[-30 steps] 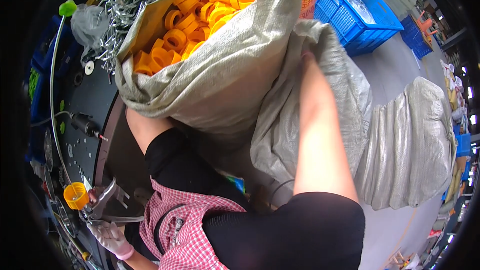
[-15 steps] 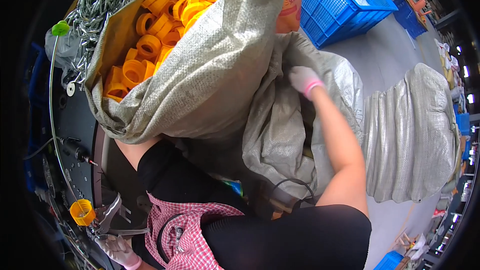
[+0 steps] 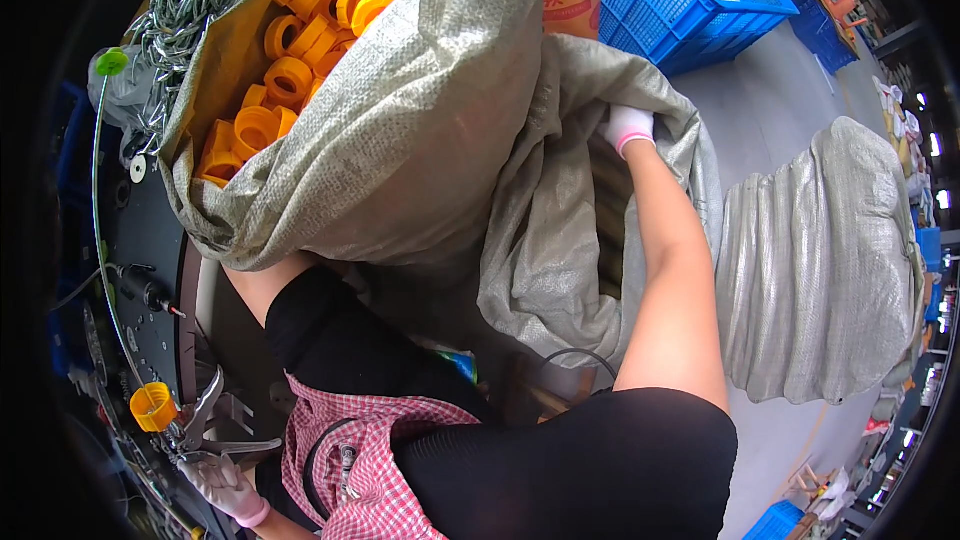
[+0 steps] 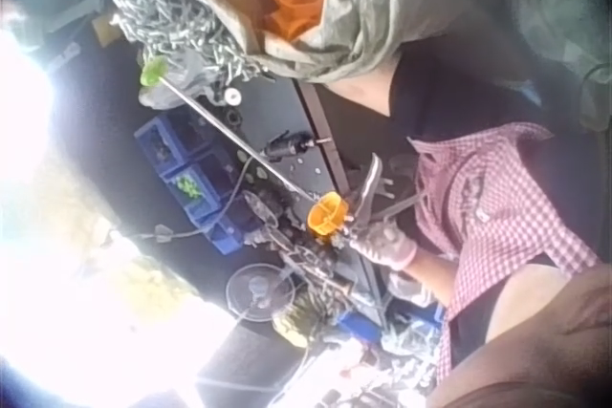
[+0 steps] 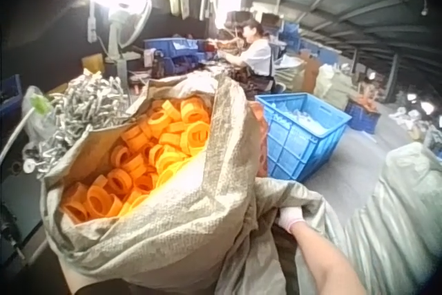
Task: The person assembles industrial components by joining metal tubes, yellow plastic caps, washers, screws, and metal brackets with an electric screwdriver, a metal rod, and a hand lever tool.
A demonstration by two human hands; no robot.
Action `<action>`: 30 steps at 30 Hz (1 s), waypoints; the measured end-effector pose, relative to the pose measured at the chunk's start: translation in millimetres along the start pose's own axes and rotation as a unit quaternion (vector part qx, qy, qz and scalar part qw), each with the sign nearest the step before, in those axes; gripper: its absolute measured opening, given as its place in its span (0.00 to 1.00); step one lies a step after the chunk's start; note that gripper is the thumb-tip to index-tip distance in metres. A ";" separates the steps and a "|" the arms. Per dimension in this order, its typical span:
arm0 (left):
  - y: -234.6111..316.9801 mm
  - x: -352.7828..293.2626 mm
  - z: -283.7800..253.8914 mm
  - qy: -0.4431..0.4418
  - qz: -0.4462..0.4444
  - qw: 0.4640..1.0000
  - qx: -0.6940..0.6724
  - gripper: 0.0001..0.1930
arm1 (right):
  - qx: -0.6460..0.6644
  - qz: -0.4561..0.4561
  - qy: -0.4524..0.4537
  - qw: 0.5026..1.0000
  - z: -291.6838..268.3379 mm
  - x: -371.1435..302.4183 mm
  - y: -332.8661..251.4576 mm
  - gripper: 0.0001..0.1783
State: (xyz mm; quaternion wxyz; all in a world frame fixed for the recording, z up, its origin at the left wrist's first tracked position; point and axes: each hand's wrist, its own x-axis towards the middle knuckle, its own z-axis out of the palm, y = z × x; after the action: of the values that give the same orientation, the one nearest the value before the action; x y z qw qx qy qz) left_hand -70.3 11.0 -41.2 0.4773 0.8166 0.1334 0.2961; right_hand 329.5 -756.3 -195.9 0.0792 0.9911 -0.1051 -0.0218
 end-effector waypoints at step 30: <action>84.9 20.9 79.5 0.105 -0.269 0.840 -0.459 0.32 | 0.470 -0.074 0.372 0.797 -247.0 -172.8 -16.6 0.26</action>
State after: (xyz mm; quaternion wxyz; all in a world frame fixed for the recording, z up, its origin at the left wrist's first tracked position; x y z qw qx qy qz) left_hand -10.8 -77.4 9.8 0.8412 0.4001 0.2461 0.2678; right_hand 178.8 -666.0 49.8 -0.3649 0.8429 0.0089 0.3952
